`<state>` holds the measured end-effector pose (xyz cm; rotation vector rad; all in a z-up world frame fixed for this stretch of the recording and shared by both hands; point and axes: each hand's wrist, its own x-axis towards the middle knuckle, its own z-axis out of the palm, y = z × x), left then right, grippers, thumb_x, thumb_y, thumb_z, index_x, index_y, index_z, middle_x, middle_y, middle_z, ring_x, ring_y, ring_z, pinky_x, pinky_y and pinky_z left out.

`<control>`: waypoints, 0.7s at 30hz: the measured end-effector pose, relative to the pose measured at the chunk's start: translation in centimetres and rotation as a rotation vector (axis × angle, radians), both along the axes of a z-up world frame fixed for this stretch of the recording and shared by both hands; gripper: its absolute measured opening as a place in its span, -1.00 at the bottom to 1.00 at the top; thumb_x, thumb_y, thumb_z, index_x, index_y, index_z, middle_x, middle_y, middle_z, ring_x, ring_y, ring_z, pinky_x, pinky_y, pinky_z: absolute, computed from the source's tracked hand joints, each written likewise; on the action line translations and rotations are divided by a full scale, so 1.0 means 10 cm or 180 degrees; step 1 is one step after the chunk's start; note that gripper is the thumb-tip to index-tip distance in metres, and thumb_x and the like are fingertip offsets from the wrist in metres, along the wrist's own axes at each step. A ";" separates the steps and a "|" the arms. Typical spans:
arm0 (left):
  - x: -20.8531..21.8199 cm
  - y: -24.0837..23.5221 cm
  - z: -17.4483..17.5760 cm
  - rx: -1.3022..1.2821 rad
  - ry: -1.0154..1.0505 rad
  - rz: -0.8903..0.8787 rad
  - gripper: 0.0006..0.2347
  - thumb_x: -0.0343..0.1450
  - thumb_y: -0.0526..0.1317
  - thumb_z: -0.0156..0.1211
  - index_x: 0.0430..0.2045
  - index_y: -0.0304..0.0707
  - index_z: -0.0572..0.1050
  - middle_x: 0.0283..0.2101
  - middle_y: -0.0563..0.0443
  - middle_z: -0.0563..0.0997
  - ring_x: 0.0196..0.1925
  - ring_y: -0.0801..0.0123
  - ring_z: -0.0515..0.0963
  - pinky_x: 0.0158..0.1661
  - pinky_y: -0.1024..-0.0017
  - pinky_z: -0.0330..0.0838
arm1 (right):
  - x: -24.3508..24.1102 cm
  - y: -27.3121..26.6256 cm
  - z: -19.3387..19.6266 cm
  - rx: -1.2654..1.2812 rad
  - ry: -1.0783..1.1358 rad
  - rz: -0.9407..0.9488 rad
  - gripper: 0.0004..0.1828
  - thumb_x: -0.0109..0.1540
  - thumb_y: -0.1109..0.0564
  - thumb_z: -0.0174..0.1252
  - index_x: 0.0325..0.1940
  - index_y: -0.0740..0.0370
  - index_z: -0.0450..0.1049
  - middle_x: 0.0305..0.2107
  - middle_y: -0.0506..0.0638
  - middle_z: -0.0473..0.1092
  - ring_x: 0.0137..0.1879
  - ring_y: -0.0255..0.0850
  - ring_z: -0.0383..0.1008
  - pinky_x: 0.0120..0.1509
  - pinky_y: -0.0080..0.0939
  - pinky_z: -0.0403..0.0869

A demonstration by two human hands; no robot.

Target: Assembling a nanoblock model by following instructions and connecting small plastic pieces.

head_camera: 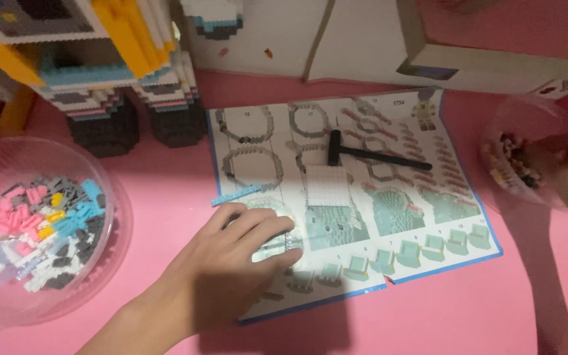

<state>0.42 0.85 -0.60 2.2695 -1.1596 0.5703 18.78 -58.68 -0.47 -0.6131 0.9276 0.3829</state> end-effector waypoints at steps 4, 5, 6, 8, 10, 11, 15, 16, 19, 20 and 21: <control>-0.02 -0.05 0.09 -0.0156 -0.0137 0.0069 -0.86 0.40 -0.39 0.13 -0.23 -0.13 0.45 0.07 -0.17 0.64 0.07 -0.05 0.61 -0.01 -0.05 0.37 | -0.48 0.56 0.46 -0.2517 -0.2333 0.2030 -0.72 0.15 0.19 0.15 -0.18 0.04 0.74 -0.11 -0.01 0.70 0.03 -0.23 0.74 0.12 -0.36 0.72; -0.02 -0.04 0.14 -0.0203 -0.0167 0.0032 -0.98 0.49 -0.33 0.13 -0.31 -0.17 0.46 0.08 -0.13 0.65 0.12 -0.02 0.60 -0.01 -0.03 0.37 | -0.77 0.96 0.60 -0.3122 -0.2938 0.2517 -0.76 0.17 0.15 0.18 -0.19 0.03 0.73 -0.15 -0.05 0.70 -0.02 -0.24 0.73 0.09 -0.33 0.68; -0.03 -0.06 0.14 -0.0191 -0.0174 0.0059 -0.98 0.49 -0.33 0.13 -0.31 -0.17 0.46 0.08 -0.13 0.65 0.12 -0.02 0.60 -0.01 -0.03 0.37 | -0.87 1.52 0.79 -0.3726 -0.3552 0.2992 -0.80 0.18 0.12 0.22 -0.20 0.02 0.73 -0.20 -0.09 0.69 -0.06 -0.25 0.71 0.07 -0.29 0.65; -0.04 -0.09 0.14 -0.0266 -0.0201 0.0047 -0.97 0.50 -0.40 0.17 -0.30 -0.26 0.49 0.08 -0.17 0.65 0.11 -0.03 0.60 0.00 -0.05 0.38 | -1.41 2.59 0.80 -0.4940 -0.4769 0.3875 -0.86 0.21 0.05 0.28 -0.22 0.00 0.73 -0.28 -0.17 0.68 -0.16 -0.28 0.68 0.03 -0.21 0.59; -0.05 -0.09 0.12 -0.0211 -0.0200 0.0079 -0.96 0.51 -0.40 0.15 -0.25 -0.25 0.46 0.09 -0.16 0.64 0.12 -0.02 0.60 0.02 -0.04 0.38 | -1.53 3.01 0.84 -0.4329 -0.5058 0.4067 -0.86 0.29 0.08 0.21 -0.20 0.10 0.66 -0.29 -0.10 0.65 -0.17 -0.23 0.67 0.00 -0.23 0.61; -0.05 -0.10 0.10 -0.0166 -0.0214 0.0131 -0.93 0.52 -0.40 0.13 -0.19 -0.24 0.42 0.10 -0.16 0.63 0.14 -0.02 0.60 0.04 -0.03 0.37 | -1.59 3.21 0.86 -0.3703 -0.5338 0.4245 -0.83 0.36 0.10 0.14 -0.18 0.20 0.60 -0.30 -0.04 0.61 -0.18 -0.18 0.67 -0.02 -0.25 0.64; -0.07 -0.12 0.12 -0.0203 -0.0280 0.0199 -0.96 0.55 -0.36 0.14 -0.17 -0.32 0.46 0.11 -0.22 0.62 0.14 -0.06 0.60 0.04 -0.06 0.39 | -1.61 3.27 0.56 -0.3962 -0.5399 0.4226 -0.88 0.38 0.13 0.10 -0.16 0.15 0.53 -0.36 -0.03 0.47 -0.28 -0.12 0.49 -0.13 -0.19 0.46; -0.08 -0.11 0.12 -0.0213 -0.0226 0.0159 -0.93 0.53 -0.36 0.15 -0.16 -0.34 0.45 0.12 -0.24 0.61 0.16 -0.08 0.59 0.05 -0.08 0.39 | -1.62 3.27 0.54 -0.4132 -0.5427 0.4163 -0.89 0.37 0.11 0.12 -0.17 0.14 0.54 -0.37 -0.04 0.48 -0.30 -0.12 0.49 -0.15 -0.19 0.47; -0.10 -0.09 0.14 -0.0267 -0.0123 0.0160 -0.90 0.53 -0.36 0.17 -0.13 -0.36 0.44 0.13 -0.26 0.60 0.19 -0.09 0.59 0.11 -0.12 0.40 | -1.61 3.29 0.49 -0.4335 -0.5536 0.4008 -0.89 0.35 0.09 0.17 -0.17 0.15 0.55 -0.38 -0.04 0.48 -0.33 -0.12 0.49 -0.17 -0.21 0.49; -0.11 -0.09 0.15 -0.0310 -0.0076 0.0175 -0.90 0.54 -0.34 0.17 -0.12 -0.36 0.45 0.13 -0.26 0.59 0.20 -0.08 0.59 0.15 -0.12 0.40 | -1.60 3.30 0.48 -0.4387 -0.5597 0.3901 -0.89 0.34 0.09 0.18 -0.17 0.16 0.55 -0.40 -0.03 0.48 -0.34 -0.12 0.50 -0.19 -0.22 0.49; -0.10 -0.08 0.16 -0.0316 -0.0068 0.0193 -0.90 0.54 -0.34 0.17 -0.12 -0.36 0.45 0.13 -0.26 0.59 0.20 -0.08 0.59 0.15 -0.12 0.40 | -1.59 3.29 0.46 -0.4372 -0.5604 0.3922 -0.89 0.34 0.09 0.18 -0.17 0.16 0.55 -0.40 -0.03 0.48 -0.34 -0.12 0.50 -0.19 -0.22 0.49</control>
